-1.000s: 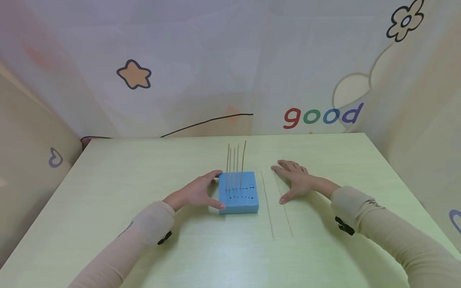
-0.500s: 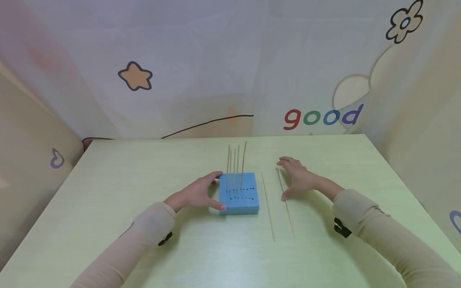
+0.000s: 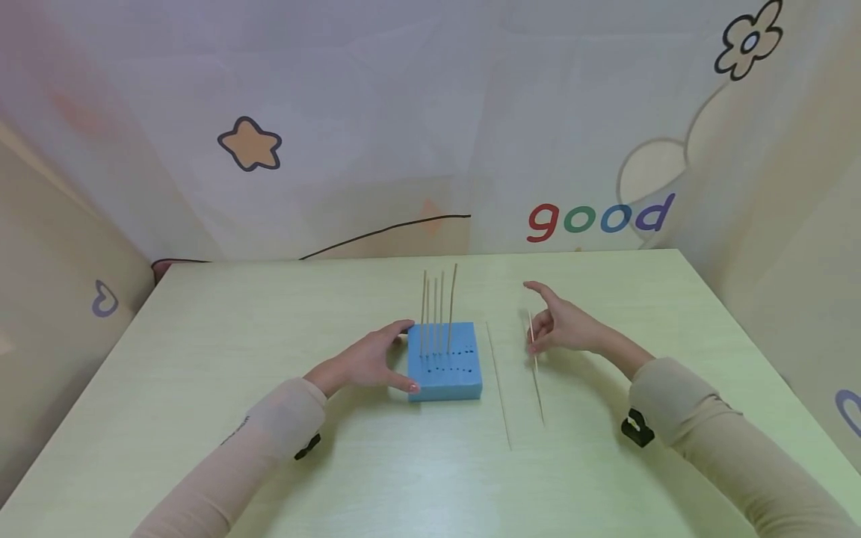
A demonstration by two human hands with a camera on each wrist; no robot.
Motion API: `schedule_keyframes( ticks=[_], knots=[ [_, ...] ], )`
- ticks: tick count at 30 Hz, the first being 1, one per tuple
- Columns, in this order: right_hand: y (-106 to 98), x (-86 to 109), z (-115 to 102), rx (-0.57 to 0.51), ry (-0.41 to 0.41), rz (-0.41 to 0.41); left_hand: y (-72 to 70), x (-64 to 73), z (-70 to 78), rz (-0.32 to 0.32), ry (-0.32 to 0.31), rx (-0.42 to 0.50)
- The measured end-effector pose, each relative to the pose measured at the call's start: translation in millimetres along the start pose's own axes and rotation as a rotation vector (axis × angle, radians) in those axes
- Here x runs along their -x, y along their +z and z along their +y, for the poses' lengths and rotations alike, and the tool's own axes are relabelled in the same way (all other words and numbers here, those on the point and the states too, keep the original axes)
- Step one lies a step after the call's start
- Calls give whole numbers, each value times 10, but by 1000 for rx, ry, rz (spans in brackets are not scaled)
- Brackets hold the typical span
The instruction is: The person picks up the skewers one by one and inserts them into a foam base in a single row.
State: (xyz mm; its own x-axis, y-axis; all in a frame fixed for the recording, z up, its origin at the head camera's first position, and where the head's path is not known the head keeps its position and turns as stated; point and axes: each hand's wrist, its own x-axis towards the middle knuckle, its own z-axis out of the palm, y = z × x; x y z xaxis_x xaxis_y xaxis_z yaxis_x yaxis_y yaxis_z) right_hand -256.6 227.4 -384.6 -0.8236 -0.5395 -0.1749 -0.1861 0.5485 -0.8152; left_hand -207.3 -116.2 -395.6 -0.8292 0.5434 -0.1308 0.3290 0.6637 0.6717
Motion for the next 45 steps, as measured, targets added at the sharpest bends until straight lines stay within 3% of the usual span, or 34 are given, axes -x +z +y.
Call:
schedule_keyframes(
  ticks=[5, 14, 25, 45],
  knots=[
    [16, 46, -62, -25, -6, 59, 0, 8, 9, 2, 8, 6],
    [-4, 150, -327, -155, -123, 153, 17, -8, -12, 8, 13, 3],
    [-48, 248, -622, -107, -205, 309, 17, -17, -23, 9, 18, 7],
    [133, 260, -945, 8, -326, 469, 5, -13, 7, 4, 6, 4]
  ],
)
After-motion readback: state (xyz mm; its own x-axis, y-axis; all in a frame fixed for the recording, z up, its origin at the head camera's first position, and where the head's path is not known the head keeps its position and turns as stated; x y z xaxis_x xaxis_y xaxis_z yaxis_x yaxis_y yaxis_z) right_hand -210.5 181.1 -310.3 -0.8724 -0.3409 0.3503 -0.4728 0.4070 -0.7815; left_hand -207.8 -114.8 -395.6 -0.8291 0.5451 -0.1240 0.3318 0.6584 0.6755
